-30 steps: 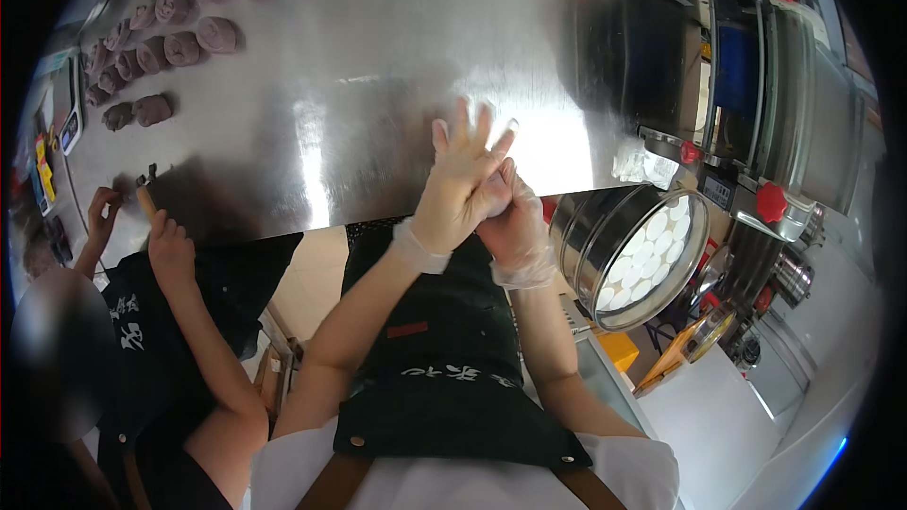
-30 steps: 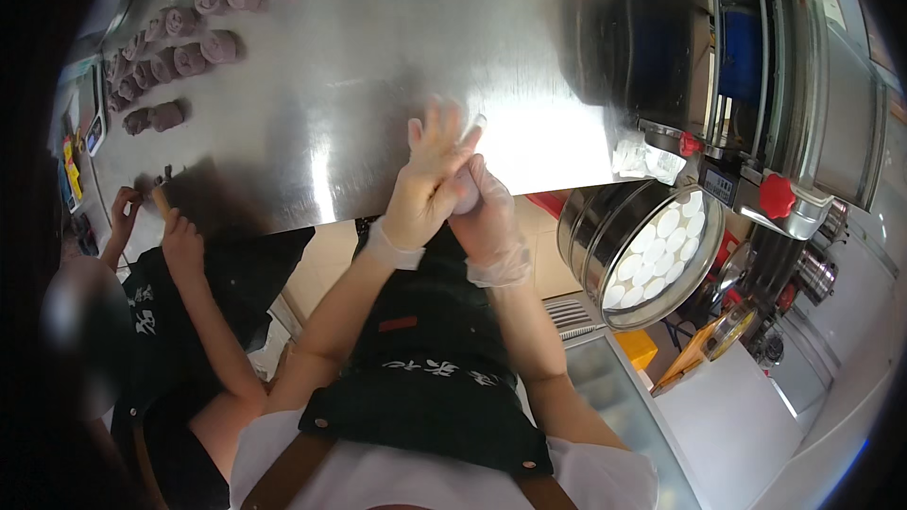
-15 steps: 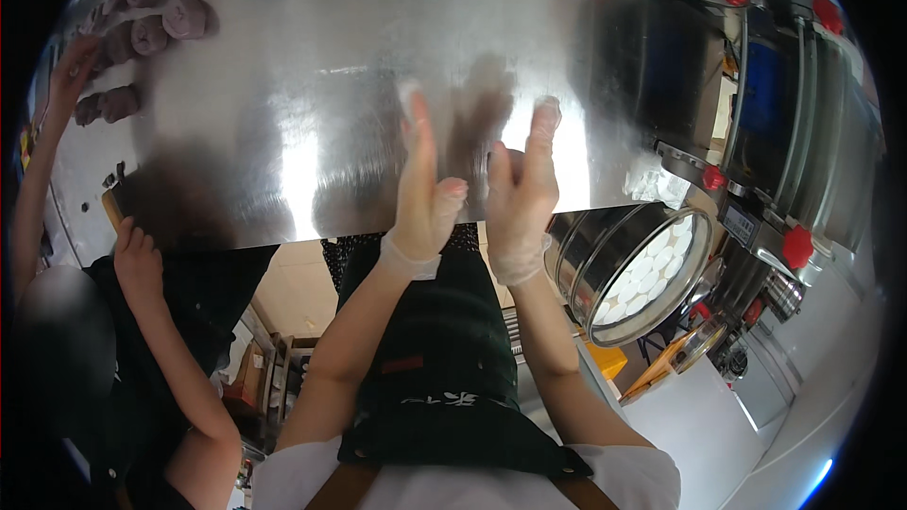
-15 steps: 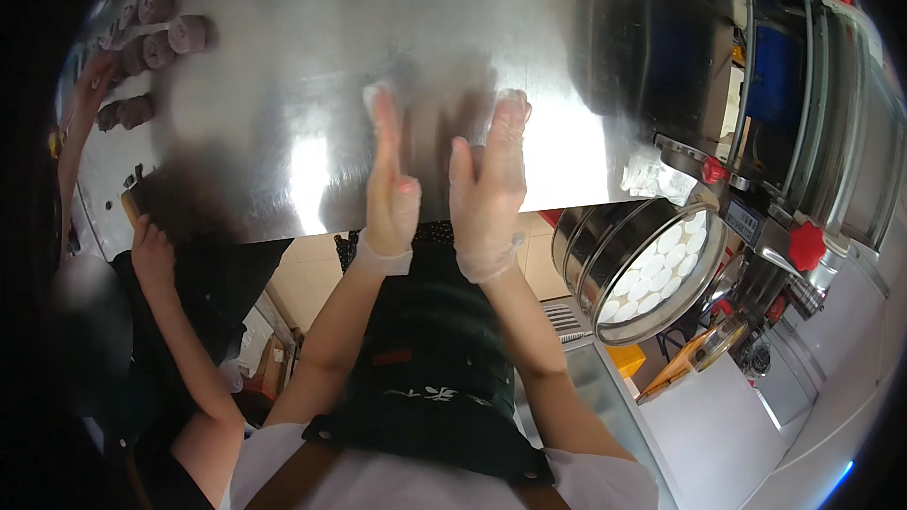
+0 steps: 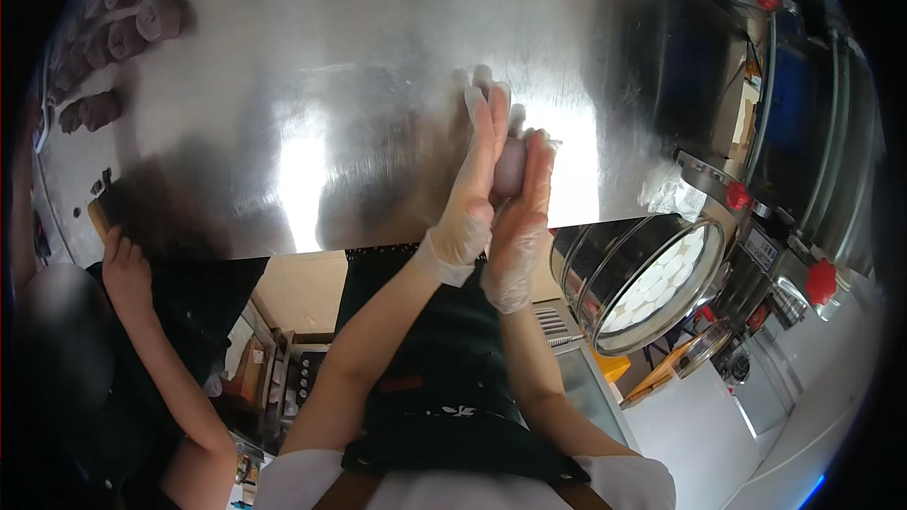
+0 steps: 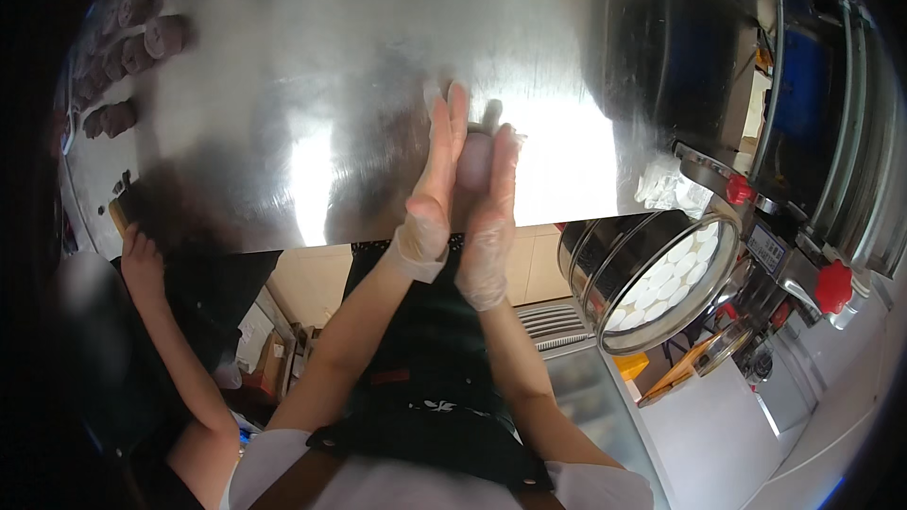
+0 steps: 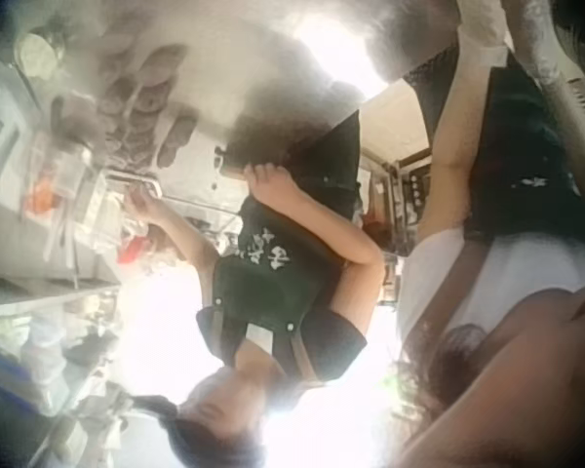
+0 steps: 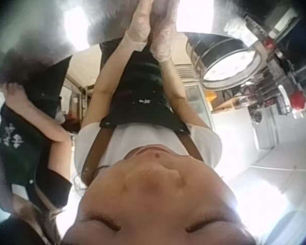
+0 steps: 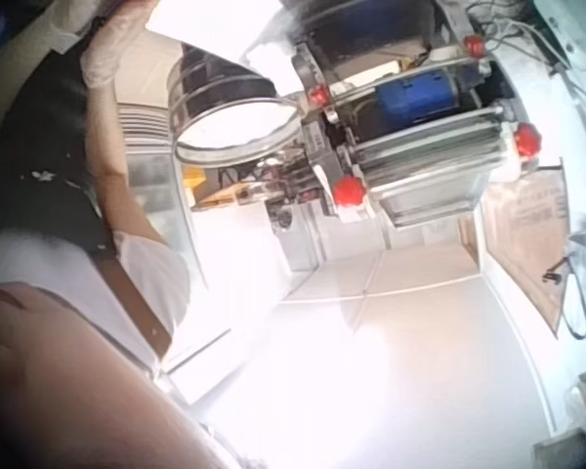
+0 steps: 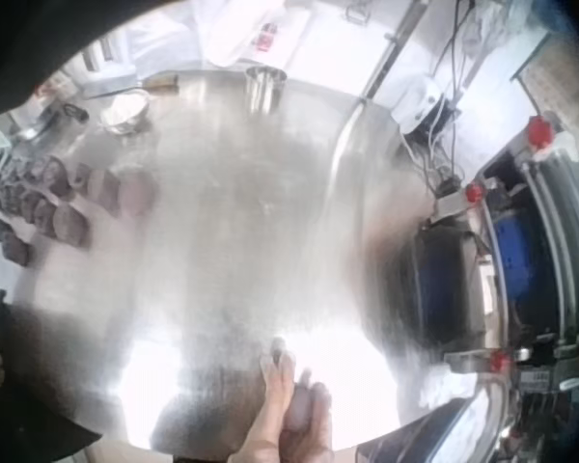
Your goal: The person is seen rolling dough into small balls and placing them onto steamer liners in a commercial kitchen setting.
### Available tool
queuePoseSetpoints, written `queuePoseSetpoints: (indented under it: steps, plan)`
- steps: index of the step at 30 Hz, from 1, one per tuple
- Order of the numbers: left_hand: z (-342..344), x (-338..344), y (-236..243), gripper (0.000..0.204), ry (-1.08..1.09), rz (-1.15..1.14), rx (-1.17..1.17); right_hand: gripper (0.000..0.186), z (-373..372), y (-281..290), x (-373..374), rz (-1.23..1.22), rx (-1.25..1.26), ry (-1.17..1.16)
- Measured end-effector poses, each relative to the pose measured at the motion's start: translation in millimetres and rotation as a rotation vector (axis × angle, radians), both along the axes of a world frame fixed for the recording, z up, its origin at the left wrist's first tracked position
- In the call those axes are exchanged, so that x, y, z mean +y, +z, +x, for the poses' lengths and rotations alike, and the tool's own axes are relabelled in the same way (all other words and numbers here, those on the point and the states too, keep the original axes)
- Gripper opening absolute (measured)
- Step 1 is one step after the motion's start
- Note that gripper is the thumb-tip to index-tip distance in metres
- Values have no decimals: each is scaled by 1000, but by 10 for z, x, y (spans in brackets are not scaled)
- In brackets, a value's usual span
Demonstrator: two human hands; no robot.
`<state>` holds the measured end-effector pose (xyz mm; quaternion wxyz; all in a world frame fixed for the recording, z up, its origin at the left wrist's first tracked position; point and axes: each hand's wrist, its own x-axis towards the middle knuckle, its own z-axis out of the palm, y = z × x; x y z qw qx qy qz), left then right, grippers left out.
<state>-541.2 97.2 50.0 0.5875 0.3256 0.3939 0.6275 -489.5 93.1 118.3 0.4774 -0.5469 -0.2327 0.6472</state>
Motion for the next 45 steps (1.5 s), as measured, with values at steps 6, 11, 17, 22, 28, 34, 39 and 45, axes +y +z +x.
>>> queuePoseSetpoints:
  steps: [6, 11, 17, 22, 28, 34, 39, 45]
  plan:
    - [10, -223, 78, 122, 62, -44, 103, 95, 495, -526, 208, 460, -400, 380]
    - [-37, 6, -13, 124, -90, -28, 185, 112, 189, -284, 357, -35, -228, 322]
    - [-159, 17, 49, 124, -62, -62, 192, 115, 295, -536, 238, 409, -528, 477]
    - [-109, 21, 53, 126, -135, -48, 237, 107, 240, -557, 387, 389, -402, 509]
    - [-163, 234, -263, 122, 105, 259, 251, 116, 243, -570, 293, 468, -553, 497]
    - [-178, -33, 82, 129, -53, -135, 179, 118, 179, -362, 440, 452, -588, 465]
    - [-248, 355, -39, 128, -80, -3, 291, 116, 293, -571, 354, 601, -578, 606]
    - [-258, 81, -277, 123, 21, 64, 328, 114, 227, -430, 571, 554, -611, 487]
